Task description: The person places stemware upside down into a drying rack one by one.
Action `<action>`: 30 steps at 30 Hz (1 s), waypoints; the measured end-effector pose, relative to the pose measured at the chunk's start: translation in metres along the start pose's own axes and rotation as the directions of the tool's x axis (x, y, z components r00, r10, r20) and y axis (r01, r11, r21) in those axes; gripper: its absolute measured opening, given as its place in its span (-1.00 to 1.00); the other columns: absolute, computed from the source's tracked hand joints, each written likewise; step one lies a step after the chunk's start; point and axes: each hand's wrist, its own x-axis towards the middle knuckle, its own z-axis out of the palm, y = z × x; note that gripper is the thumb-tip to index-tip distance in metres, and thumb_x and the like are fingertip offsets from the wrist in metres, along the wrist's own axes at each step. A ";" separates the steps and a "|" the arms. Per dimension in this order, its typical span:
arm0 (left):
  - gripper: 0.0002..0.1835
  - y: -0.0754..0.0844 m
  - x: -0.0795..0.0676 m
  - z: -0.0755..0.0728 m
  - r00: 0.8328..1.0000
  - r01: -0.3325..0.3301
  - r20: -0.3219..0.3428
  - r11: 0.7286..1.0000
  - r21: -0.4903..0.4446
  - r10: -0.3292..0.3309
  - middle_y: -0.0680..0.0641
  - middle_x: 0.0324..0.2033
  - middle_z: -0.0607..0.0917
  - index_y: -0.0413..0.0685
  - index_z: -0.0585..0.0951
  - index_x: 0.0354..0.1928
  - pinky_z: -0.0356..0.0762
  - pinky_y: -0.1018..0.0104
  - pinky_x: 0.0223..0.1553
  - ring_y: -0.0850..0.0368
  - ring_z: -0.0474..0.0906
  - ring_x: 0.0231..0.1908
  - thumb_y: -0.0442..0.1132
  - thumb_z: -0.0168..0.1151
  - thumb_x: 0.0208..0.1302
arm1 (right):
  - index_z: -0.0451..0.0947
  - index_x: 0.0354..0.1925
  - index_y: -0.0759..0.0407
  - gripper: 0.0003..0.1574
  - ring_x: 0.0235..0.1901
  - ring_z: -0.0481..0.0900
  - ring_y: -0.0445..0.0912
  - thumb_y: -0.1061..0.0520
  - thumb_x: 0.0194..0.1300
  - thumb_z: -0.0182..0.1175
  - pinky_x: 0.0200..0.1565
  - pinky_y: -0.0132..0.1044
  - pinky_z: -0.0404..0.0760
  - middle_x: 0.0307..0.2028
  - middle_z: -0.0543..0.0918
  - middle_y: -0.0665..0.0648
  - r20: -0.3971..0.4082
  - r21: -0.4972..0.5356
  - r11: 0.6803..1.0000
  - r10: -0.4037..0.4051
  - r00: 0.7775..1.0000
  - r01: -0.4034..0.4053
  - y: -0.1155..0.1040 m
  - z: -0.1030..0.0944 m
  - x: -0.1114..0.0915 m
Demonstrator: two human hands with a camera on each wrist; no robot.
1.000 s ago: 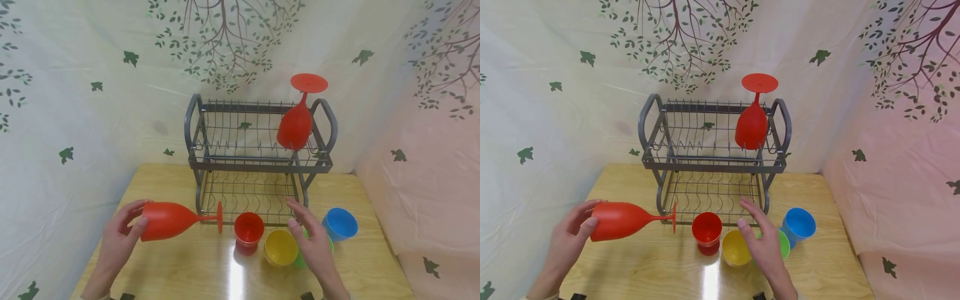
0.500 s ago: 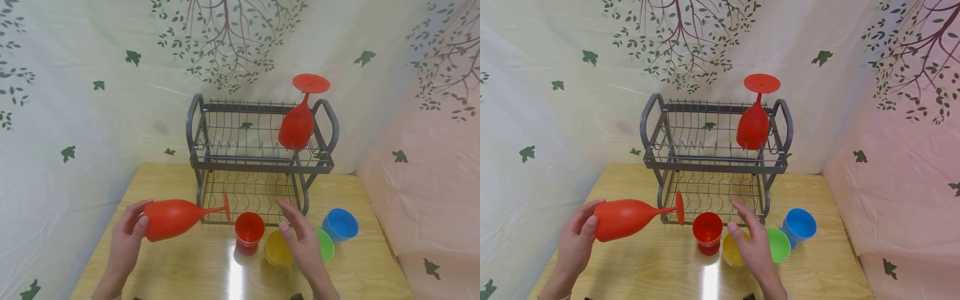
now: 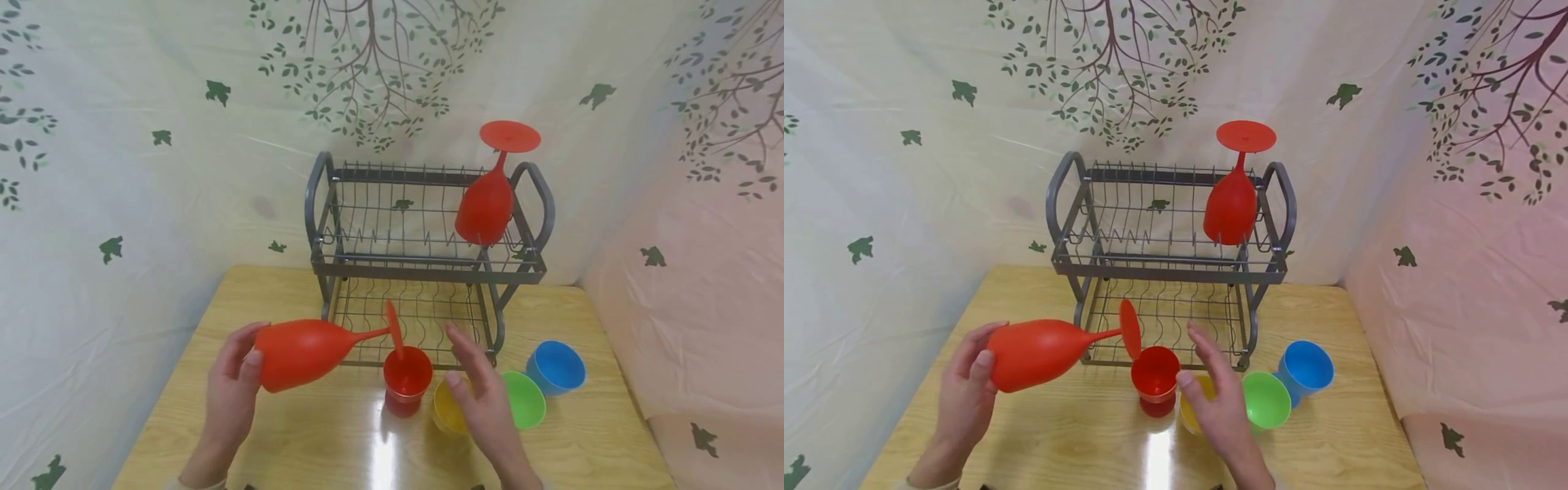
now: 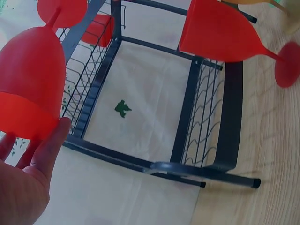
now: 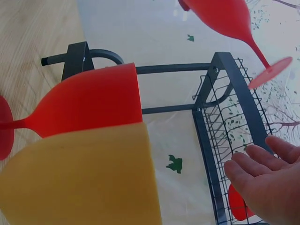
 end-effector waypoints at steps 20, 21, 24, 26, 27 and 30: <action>-0.67 -0.003 -0.008 0.048 0.993 -0.093 0.059 0.980 -0.179 0.105 -0.06 0.13 0.64 -0.15 0.54 0.25 0.73 0.29 -0.03 0.09 0.68 0.08 -0.35 0.13 0.51 | 0.36 0.49 -0.02 -0.31 0.41 0.42 0.13 0.19 0.47 0.22 0.33 0.04 0.47 0.45 0.45 0.01 -0.003 0.001 0.993 0.117 0.993 -0.117 0.001 0.015 0.000; -0.67 -0.003 -0.008 0.050 0.993 -0.093 0.061 0.980 -0.176 0.105 -0.06 0.14 0.64 -0.15 0.54 0.25 0.73 0.28 -0.03 0.09 0.68 0.09 -0.35 0.13 0.51 | 0.35 0.50 -0.03 -0.30 0.41 0.43 0.14 0.19 0.46 0.21 0.32 0.11 0.48 0.45 0.45 0.01 -0.002 0.000 0.993 0.121 0.993 -0.121 0.000 0.016 0.000; -0.66 -0.004 -0.010 0.059 0.992 -0.091 0.071 0.979 -0.182 0.105 -0.06 0.17 0.63 -0.12 0.54 0.25 0.72 0.26 -0.02 0.09 0.66 0.13 -0.37 0.13 0.49 | 0.34 0.51 -0.04 -0.28 0.42 0.42 0.11 0.19 0.46 0.21 0.34 0.18 0.44 0.44 0.46 -0.02 0.004 0.013 0.992 0.122 0.993 -0.122 0.000 0.017 0.001; -0.65 -0.005 -0.012 0.066 0.990 -0.094 0.083 0.979 -0.182 0.111 -0.07 0.20 0.61 -0.15 0.52 0.26 0.72 0.25 -0.01 0.09 0.64 0.16 -0.39 0.12 0.48 | 0.32 0.52 0.00 -0.26 0.41 0.43 0.11 0.20 0.45 0.22 0.34 0.09 0.46 0.45 0.46 0.00 0.007 0.012 0.993 0.114 0.994 -0.114 -0.001 0.018 0.001; -0.64 -0.005 -0.012 0.069 0.989 -0.098 0.089 0.978 -0.184 0.116 -0.08 0.21 0.61 -0.18 0.51 0.26 0.72 0.23 0.00 0.08 0.64 0.17 -0.40 0.12 0.47 | 0.34 0.51 0.04 -0.27 0.40 0.44 0.12 0.21 0.44 0.23 0.35 0.03 0.46 0.44 0.47 0.02 0.002 0.015 0.994 0.111 0.994 -0.111 -0.002 0.018 0.000; -0.61 -0.007 -0.013 0.077 0.985 -0.108 0.110 0.975 -0.196 0.132 -0.08 0.22 0.60 -0.25 0.49 0.27 0.71 0.20 0.02 0.07 0.62 0.20 -0.43 0.12 0.45 | 0.36 0.48 0.13 -0.30 0.40 0.45 0.12 0.25 0.43 0.23 0.35 -0.18 0.46 0.43 0.48 0.06 0.005 0.034 0.995 0.092 0.996 -0.092 -0.002 0.019 0.001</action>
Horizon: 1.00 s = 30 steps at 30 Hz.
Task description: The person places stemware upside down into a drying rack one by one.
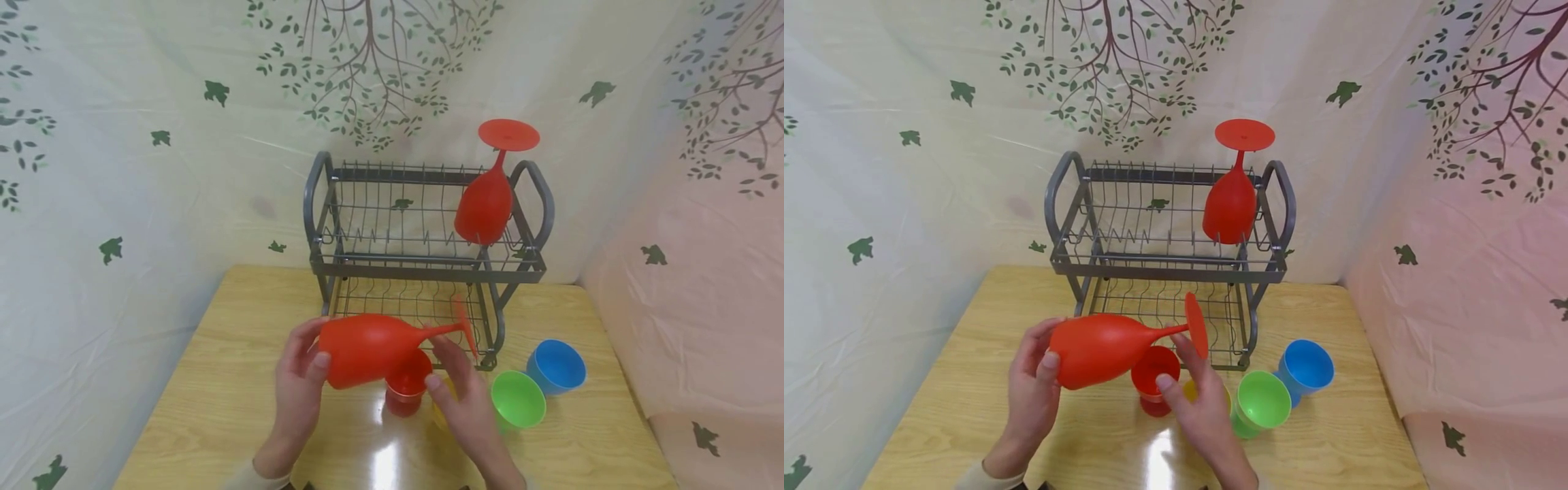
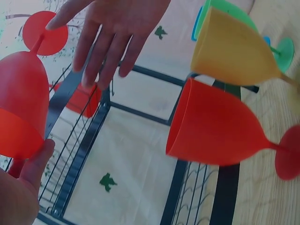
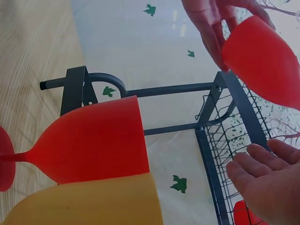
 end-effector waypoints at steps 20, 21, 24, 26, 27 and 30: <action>-0.54 -0.021 -0.003 0.031 0.999 -0.029 0.043 0.997 -0.072 0.032 -0.15 0.16 0.60 -0.37 0.43 0.27 0.75 0.12 -0.04 0.02 0.67 0.10 -0.19 0.15 0.50 | 0.38 0.33 0.46 -0.38 0.24 0.59 -0.10 0.43 0.32 0.18 0.28 -0.30 0.53 0.25 0.64 0.14 -0.126 0.194 0.969 -0.128 0.984 0.151 -0.008 0.015 0.000; -0.54 -0.021 -0.003 0.032 0.998 -0.029 0.046 0.997 -0.076 0.033 -0.15 0.16 0.60 -0.38 0.42 0.27 0.75 0.12 -0.04 0.02 0.67 0.09 -0.19 0.15 0.51 | 0.37 0.33 0.47 -0.37 0.23 0.60 -0.09 0.44 0.31 0.18 0.28 -0.30 0.54 0.24 0.64 0.13 -0.131 0.209 0.965 -0.131 0.983 0.156 -0.008 0.015 0.000; -0.53 -0.024 -0.002 0.035 0.998 -0.031 0.051 0.996 -0.089 0.035 -0.15 0.15 0.59 -0.38 0.41 0.27 0.75 0.13 -0.05 0.02 0.66 0.07 -0.18 0.13 0.52 | 0.38 0.33 0.44 -0.37 0.20 0.62 -0.07 0.46 0.30 0.19 0.26 -0.27 0.56 0.22 0.65 0.14 -0.139 0.233 0.956 -0.146 0.980 0.175 -0.008 0.017 0.001; -0.55 -0.026 -0.002 0.037 0.998 -0.036 0.052 0.994 -0.100 0.041 -0.16 0.15 0.59 -0.35 0.42 0.27 0.75 0.13 -0.04 0.00 0.65 0.07 -0.17 0.12 0.53 | 0.38 0.33 0.42 -0.36 0.21 0.62 -0.06 0.47 0.30 0.20 0.27 -0.26 0.57 0.22 0.64 0.16 -0.143 0.242 0.952 -0.155 0.977 0.187 -0.008 0.017 0.001; -0.56 -0.027 -0.002 0.038 0.998 -0.037 0.051 0.994 -0.099 0.042 -0.17 0.15 0.59 -0.31 0.43 0.28 0.75 0.12 -0.04 -0.01 0.65 0.08 -0.17 0.12 0.53 | 0.39 0.33 0.41 -0.36 0.21 0.61 -0.06 0.47 0.29 0.21 0.27 -0.27 0.56 0.22 0.64 0.16 -0.148 0.241 0.952 -0.155 0.977 0.187 -0.008 0.018 0.002; -0.60 -0.030 -0.002 0.040 0.998 -0.043 0.046 0.994 -0.098 0.048 -0.16 0.15 0.59 -0.20 0.47 0.28 0.75 0.11 -0.03 -0.02 0.65 0.08 -0.18 0.12 0.52 | 0.39 0.31 0.43 -0.35 0.21 0.62 -0.05 0.48 0.26 0.25 0.27 -0.26 0.56 0.21 0.64 0.19 -0.165 0.237 0.955 -0.140 0.976 0.177 -0.009 0.019 0.002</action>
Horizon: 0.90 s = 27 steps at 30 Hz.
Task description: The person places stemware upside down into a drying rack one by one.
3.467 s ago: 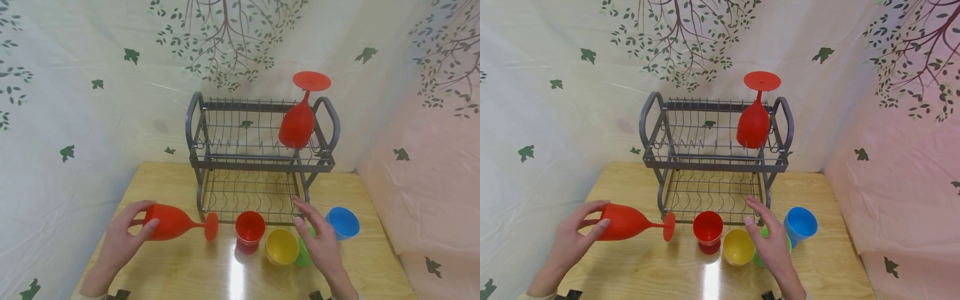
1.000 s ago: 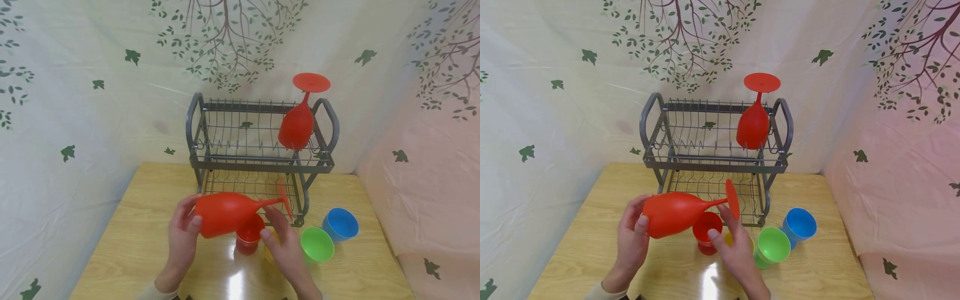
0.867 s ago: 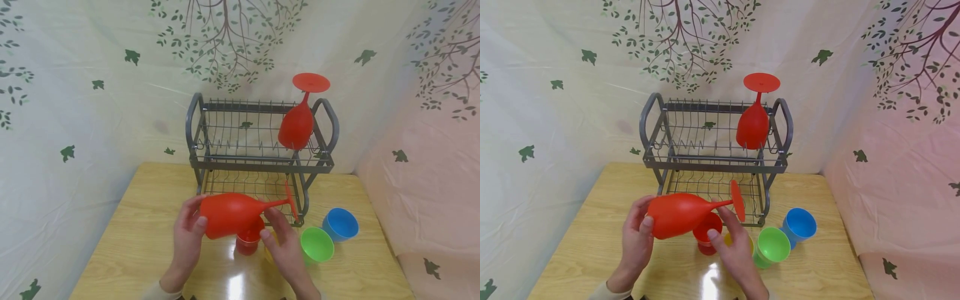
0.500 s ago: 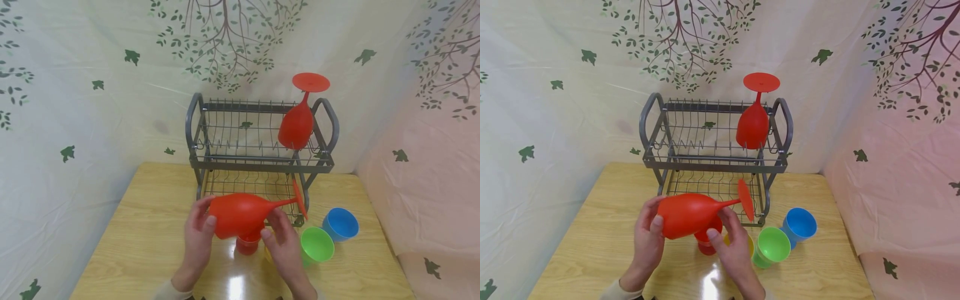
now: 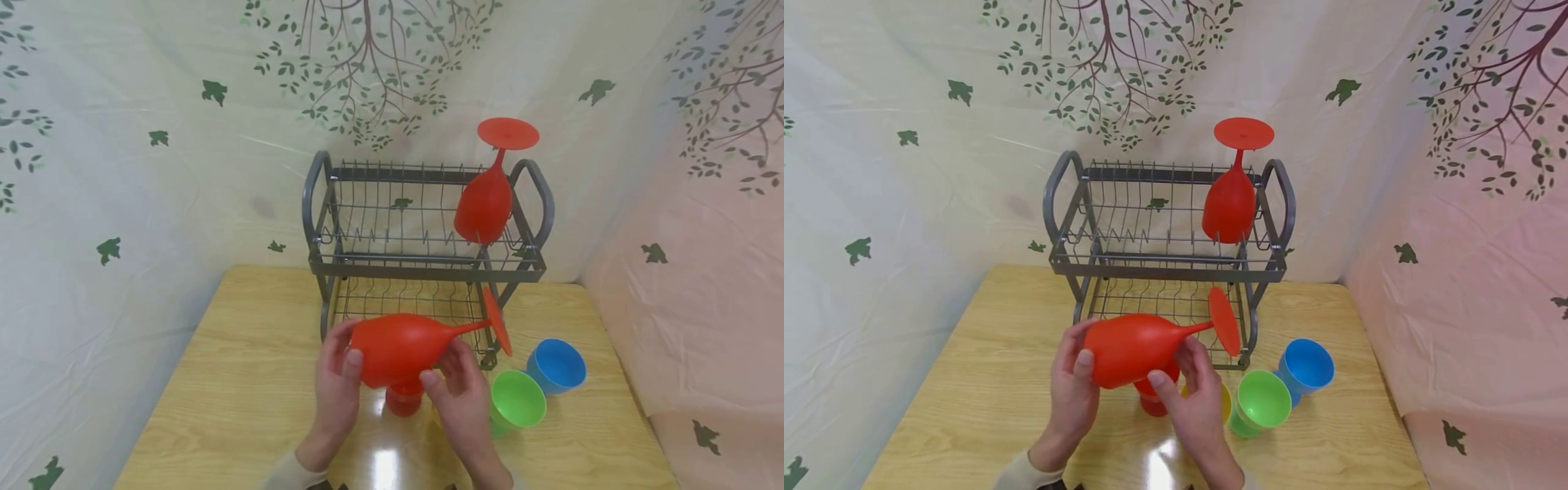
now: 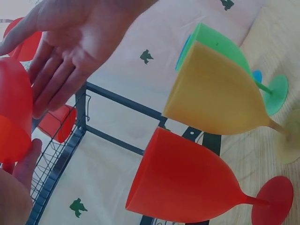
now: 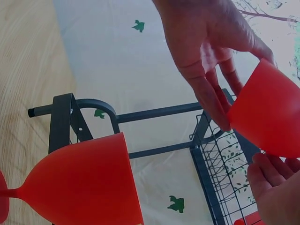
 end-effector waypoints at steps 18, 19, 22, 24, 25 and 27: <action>-0.52 -0.006 0.000 -0.007 0.996 -0.033 0.086 0.995 0.098 0.025 -0.16 0.34 0.56 -0.18 0.38 0.48 0.60 0.21 0.21 0.04 0.53 0.31 -0.24 0.00 0.61 | 0.47 0.25 0.32 -0.36 0.17 0.66 -0.03 0.51 0.20 0.28 0.20 -0.22 0.62 0.16 0.67 0.18 -0.009 -0.010 1.000 0.027 1.000 -0.027 -0.002 -0.004 0.008; -0.52 -0.005 0.001 -0.008 0.994 -0.058 0.098 0.992 0.115 0.047 -0.18 0.36 0.54 -0.19 0.37 0.48 0.57 0.21 0.24 0.03 0.51 0.33 -0.27 -0.05 0.61 | 0.47 0.25 0.31 -0.36 0.17 0.66 -0.03 0.52 0.20 0.28 0.20 -0.22 0.62 0.16 0.67 0.17 -0.009 -0.010 1.000 0.029 1.000 -0.029 -0.003 -0.005 0.009; -0.49 -0.002 0.004 -0.015 0.984 -0.140 0.135 0.974 0.176 0.117 -0.26 0.39 0.49 -0.22 0.35 0.49 0.51 0.22 0.31 0.00 0.47 0.37 -0.38 -0.15 0.57 | 0.47 0.25 0.29 -0.36 0.19 0.65 -0.05 0.52 0.21 0.27 0.20 -0.24 0.62 0.17 0.67 0.14 -0.024 -0.024 0.998 0.055 0.998 -0.055 -0.007 -0.007 0.010; -0.49 0.000 0.007 -0.020 0.968 -0.222 0.168 0.950 0.220 0.187 -0.27 0.40 0.47 -0.27 0.35 0.48 0.46 0.19 0.35 -0.03 0.44 0.39 -0.39 -0.16 0.55 | 0.47 0.26 0.27 -0.36 0.20 0.64 -0.07 0.50 0.23 0.28 0.20 -0.24 0.61 0.18 0.67 0.12 -0.039 -0.042 0.996 0.081 0.996 -0.083 -0.009 -0.008 0.011; -0.51 0.000 0.010 -0.022 0.955 -0.272 0.185 0.930 0.246 0.231 -0.27 0.40 0.47 -0.30 0.35 0.46 0.45 0.18 0.37 -0.04 0.43 0.39 -0.38 -0.16 0.56 | 0.47 0.26 0.26 -0.37 0.21 0.63 -0.07 0.49 0.23 0.29 0.20 -0.24 0.61 0.18 0.67 0.12 -0.044 -0.054 0.994 0.093 0.995 -0.096 -0.011 -0.009 0.012; -0.52 0.001 0.015 -0.028 0.923 -0.373 0.215 0.880 0.295 0.319 -0.25 0.40 0.48 -0.38 0.37 0.42 0.40 0.17 0.41 -0.07 0.41 0.40 -0.30 -0.11 0.58 | 0.47 0.27 0.25 -0.37 0.22 0.63 -0.08 0.47 0.26 0.30 0.19 -0.25 0.61 0.18 0.67 0.12 -0.053 -0.080 0.990 0.114 0.992 -0.118 -0.013 -0.011 0.013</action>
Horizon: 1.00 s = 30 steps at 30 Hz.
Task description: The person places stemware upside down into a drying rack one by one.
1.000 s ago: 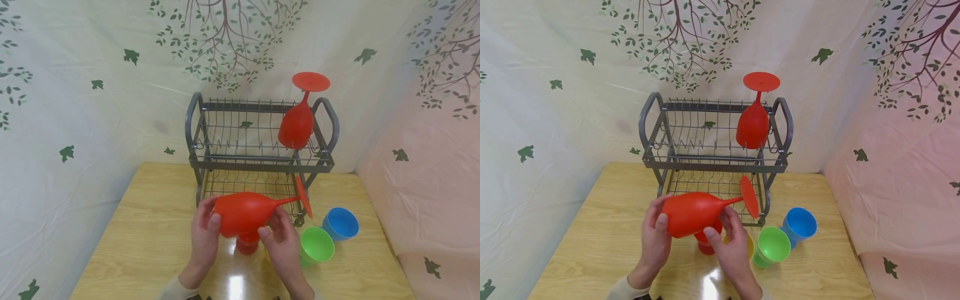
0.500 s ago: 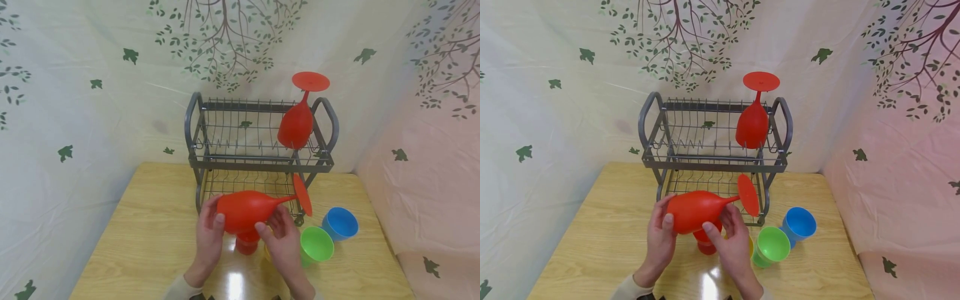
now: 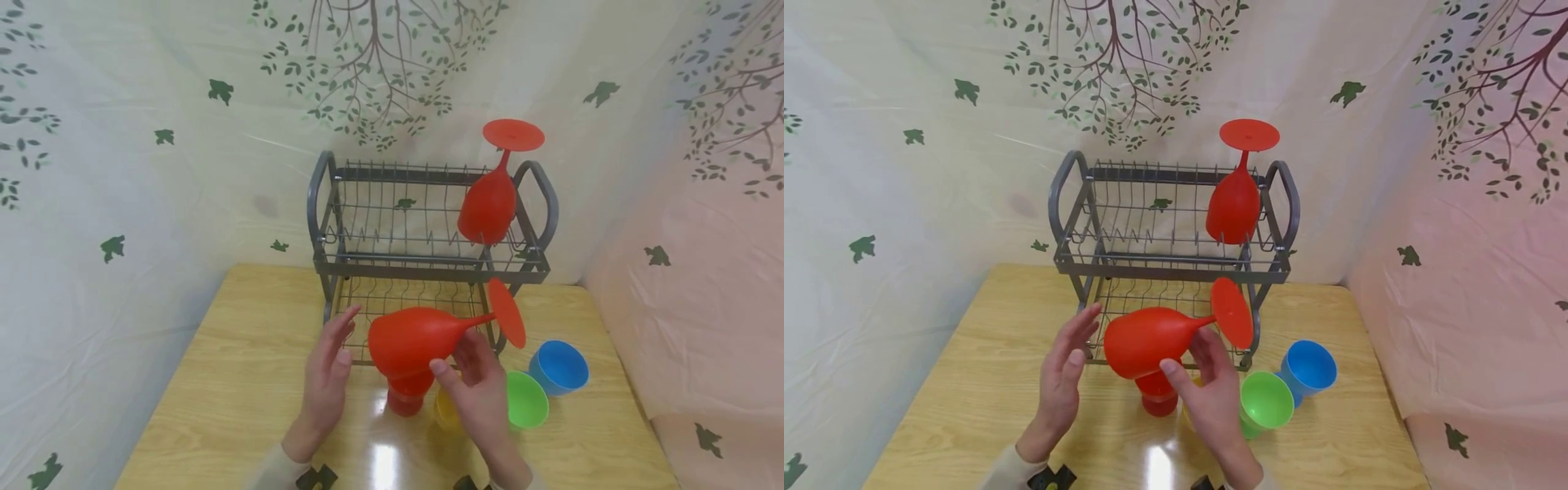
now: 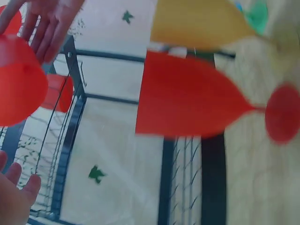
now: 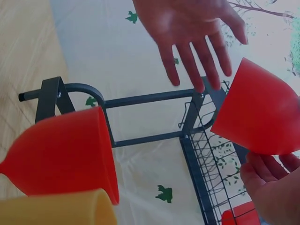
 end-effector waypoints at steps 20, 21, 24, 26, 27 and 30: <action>-0.25 -0.002 0.048 -0.042 0.943 -0.301 -0.012 0.865 0.401 0.333 -0.49 0.30 0.48 -0.55 0.43 0.30 0.22 0.01 0.50 -0.27 0.34 0.42 0.15 -0.14 0.63 | 0.43 0.40 0.20 -0.28 0.27 0.60 -0.06 0.43 0.31 0.28 0.09 -0.25 0.67 0.25 0.64 0.12 0.019 -0.055 0.995 -0.081 0.997 0.082 -0.015 -0.016 0.013; -0.24 -0.002 0.048 -0.043 0.947 -0.291 0.001 0.861 0.418 0.320 -0.47 0.33 0.45 -0.54 0.41 0.33 0.18 0.00 0.52 -0.27 0.30 0.44 0.16 -0.16 0.63 | 0.43 0.41 0.18 -0.27 0.27 0.60 -0.05 0.43 0.31 0.28 0.10 -0.25 0.67 0.25 0.64 0.13 0.020 -0.058 0.995 -0.085 0.996 0.086 -0.016 -0.017 0.013; -0.22 -0.003 0.049 -0.045 0.959 -0.264 0.036 0.841 0.472 0.280 -0.39 0.44 0.37 -0.50 0.37 0.39 0.10 -0.05 0.54 -0.33 0.21 0.48 0.18 -0.20 0.64 | 0.43 0.41 0.17 -0.25 0.27 0.60 -0.04 0.44 0.30 0.29 0.10 -0.25 0.66 0.25 0.64 0.16 0.024 -0.070 0.991 -0.109 0.994 0.111 -0.017 -0.018 0.014; -0.20 -0.004 0.051 -0.046 0.965 -0.248 0.055 0.827 0.504 0.256 -0.39 0.47 0.33 -0.46 0.34 0.43 0.03 -0.06 0.56 -0.31 0.15 0.51 0.21 -0.23 0.64 | 0.43 0.42 0.15 -0.24 0.26 0.61 -0.03 0.43 0.30 0.29 0.09 -0.26 0.67 0.25 0.64 0.17 0.030 -0.081 0.988 -0.127 0.991 0.129 -0.017 -0.019 0.015; -0.19 -0.004 0.051 -0.047 0.967 -0.243 0.062 0.818 0.521 0.247 -0.38 0.48 0.31 -0.45 0.33 0.44 0.02 -0.08 0.56 -0.30 0.13 0.52 0.22 -0.25 0.63 | 0.43 0.42 0.15 -0.24 0.26 0.61 -0.02 0.43 0.30 0.29 0.09 -0.26 0.67 0.25 0.64 0.18 0.032 -0.086 0.987 -0.134 0.990 0.136 -0.018 -0.019 0.016; -0.15 -0.005 0.053 -0.048 0.976 -0.213 0.080 0.796 0.566 0.204 -0.38 0.51 0.26 -0.41 0.30 0.48 -0.04 -0.15 0.56 -0.25 0.07 0.56 0.27 -0.29 0.62 | 0.43 0.41 0.16 -0.26 0.25 0.61 -0.01 0.41 0.31 0.31 0.09 -0.25 0.67 0.25 0.64 0.17 0.031 -0.113 0.983 -0.145 0.989 0.147 -0.022 -0.020 0.017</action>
